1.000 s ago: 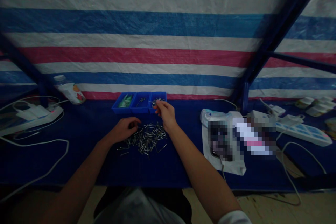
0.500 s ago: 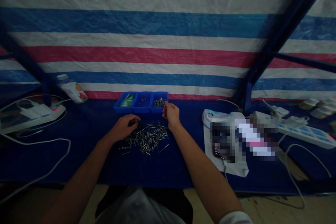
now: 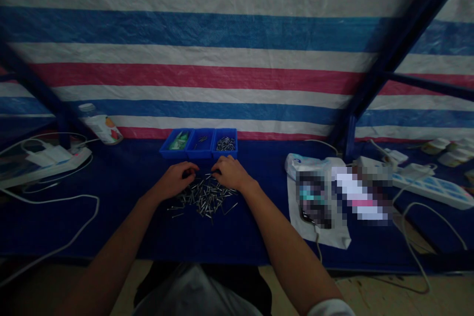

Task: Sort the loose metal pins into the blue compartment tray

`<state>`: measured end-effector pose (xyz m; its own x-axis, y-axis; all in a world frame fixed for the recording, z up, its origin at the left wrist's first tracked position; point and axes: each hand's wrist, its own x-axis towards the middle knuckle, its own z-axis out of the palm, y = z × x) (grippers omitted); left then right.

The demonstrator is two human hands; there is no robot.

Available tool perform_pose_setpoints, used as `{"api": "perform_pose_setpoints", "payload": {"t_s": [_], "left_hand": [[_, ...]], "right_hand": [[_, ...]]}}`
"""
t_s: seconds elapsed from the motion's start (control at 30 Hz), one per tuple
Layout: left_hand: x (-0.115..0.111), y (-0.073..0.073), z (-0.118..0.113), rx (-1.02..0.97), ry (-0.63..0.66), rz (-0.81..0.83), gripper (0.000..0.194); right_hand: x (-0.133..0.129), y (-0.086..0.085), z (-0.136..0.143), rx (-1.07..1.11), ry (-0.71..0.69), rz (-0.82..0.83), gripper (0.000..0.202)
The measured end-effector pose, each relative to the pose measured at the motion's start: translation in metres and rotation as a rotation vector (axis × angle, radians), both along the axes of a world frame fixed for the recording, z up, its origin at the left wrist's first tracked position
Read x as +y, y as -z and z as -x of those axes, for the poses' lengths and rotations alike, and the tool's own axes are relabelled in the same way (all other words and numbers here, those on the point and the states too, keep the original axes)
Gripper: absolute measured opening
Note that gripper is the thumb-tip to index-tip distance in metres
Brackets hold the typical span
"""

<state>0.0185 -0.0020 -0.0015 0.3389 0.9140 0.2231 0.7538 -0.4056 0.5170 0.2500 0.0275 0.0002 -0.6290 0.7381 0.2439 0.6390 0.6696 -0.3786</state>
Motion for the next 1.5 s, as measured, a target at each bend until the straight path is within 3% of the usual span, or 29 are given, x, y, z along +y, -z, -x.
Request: {"api": "perform_pose_setpoints", "payload": {"t_s": [0.3,0.67,0.83,0.97,1.1,1.5], "left_hand": [[-0.002,-0.003,-0.003,-0.023,0.009,0.035,0.018],[-0.006,-0.012,-0.009,-0.04,0.064,-0.03,0.024],[-0.006,-0.014,-0.01,-0.106,0.049,-0.067,0.023],[-0.006,-0.012,-0.01,-0.14,0.032,-0.092,0.018],[-0.005,-0.01,-0.01,-0.161,0.04,-0.115,0.016],[-0.005,-0.01,-0.01,-0.168,0.005,-0.147,0.019]], "right_hand": [[-0.004,-0.001,0.005,-0.036,0.041,-0.036,0.011],[-0.008,-0.005,0.015,0.137,0.028,-0.039,0.012],[-0.007,-0.007,0.017,0.324,0.051,0.024,0.01],[-0.008,-0.009,0.019,0.413,0.145,0.096,0.02],[-0.008,-0.008,0.022,0.465,0.151,0.163,0.025],[-0.004,-0.008,0.021,0.592,0.124,0.236,0.01]]}}
